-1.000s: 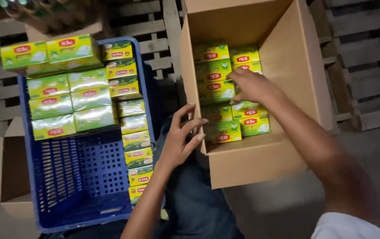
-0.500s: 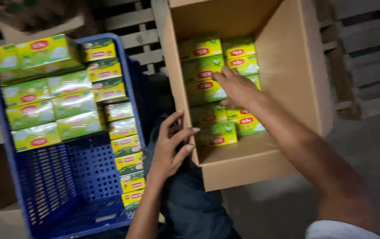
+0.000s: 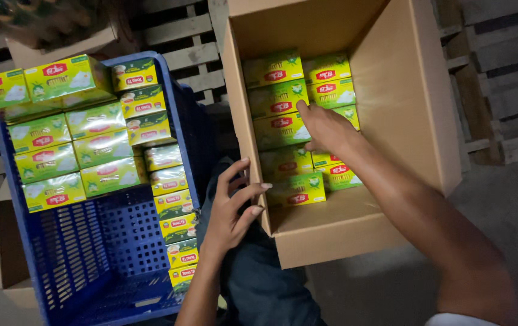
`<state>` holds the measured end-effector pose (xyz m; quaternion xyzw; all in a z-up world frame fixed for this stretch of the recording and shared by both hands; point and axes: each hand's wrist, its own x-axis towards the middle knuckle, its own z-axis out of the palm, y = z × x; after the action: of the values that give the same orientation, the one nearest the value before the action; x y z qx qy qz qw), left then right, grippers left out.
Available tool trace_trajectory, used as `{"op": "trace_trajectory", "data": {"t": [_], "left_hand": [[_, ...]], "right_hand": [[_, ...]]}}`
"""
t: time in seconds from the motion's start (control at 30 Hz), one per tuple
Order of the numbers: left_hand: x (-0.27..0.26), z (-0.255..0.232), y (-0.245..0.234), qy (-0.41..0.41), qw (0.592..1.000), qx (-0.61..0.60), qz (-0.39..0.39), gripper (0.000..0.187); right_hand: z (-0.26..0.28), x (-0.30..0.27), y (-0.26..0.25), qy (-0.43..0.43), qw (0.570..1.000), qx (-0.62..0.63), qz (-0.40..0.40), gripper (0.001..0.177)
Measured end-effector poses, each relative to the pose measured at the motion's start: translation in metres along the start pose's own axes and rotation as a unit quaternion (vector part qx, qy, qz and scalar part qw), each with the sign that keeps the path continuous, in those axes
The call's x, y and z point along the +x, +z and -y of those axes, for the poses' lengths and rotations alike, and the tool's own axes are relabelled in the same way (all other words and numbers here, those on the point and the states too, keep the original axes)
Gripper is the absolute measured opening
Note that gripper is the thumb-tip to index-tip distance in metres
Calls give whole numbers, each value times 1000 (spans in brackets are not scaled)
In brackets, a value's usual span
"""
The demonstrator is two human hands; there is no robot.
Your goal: The person transfers small yellow and green boxes from a cardboard box into a blue plastic basket, arranging them in neat rows. The person continues moving boxes one by one and stacking them until the basket is nearly full.
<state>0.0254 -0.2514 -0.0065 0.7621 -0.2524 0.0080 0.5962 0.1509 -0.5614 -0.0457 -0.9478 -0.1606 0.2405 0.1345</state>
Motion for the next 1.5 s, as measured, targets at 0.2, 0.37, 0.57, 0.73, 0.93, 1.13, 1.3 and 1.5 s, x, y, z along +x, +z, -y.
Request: {"op": "trace_trajectory", "data": {"t": [0.2,0.37,0.57,0.73,0.93,1.13,1.3,1.5], "left_hand": [[3,-4,0,-5,1000,-10,-4,37],[2,-3,3,4,1000,-6,-6,34],[4,-3,5,3,1000,0,-10,36],[5,-5,4,4,1000,-5,-4,35],[5,-6,4,5,1000,4,-9,36],[5,-5,2,9,1000,-4,-9,37],[6,-7,0,4,1000,-11,1,36],[3,-2,1,9,1000,-12,3,36]], "right_hand": [[-5,1,-7,11,1000,-8,-6,83],[-7,2,-8,21,1000,-6,-9,74],[-10,14,7,41,999,-26,-21,95],[-3,9,0,65,995,-70,0,92],[-18,3,-2,147,973,-176,23,90],[-9,9,5,105,991,-76,35,87],[6,-1,-31,112,974,-194,38,83],[-42,3,2,175,961,-200,79,116]]}}
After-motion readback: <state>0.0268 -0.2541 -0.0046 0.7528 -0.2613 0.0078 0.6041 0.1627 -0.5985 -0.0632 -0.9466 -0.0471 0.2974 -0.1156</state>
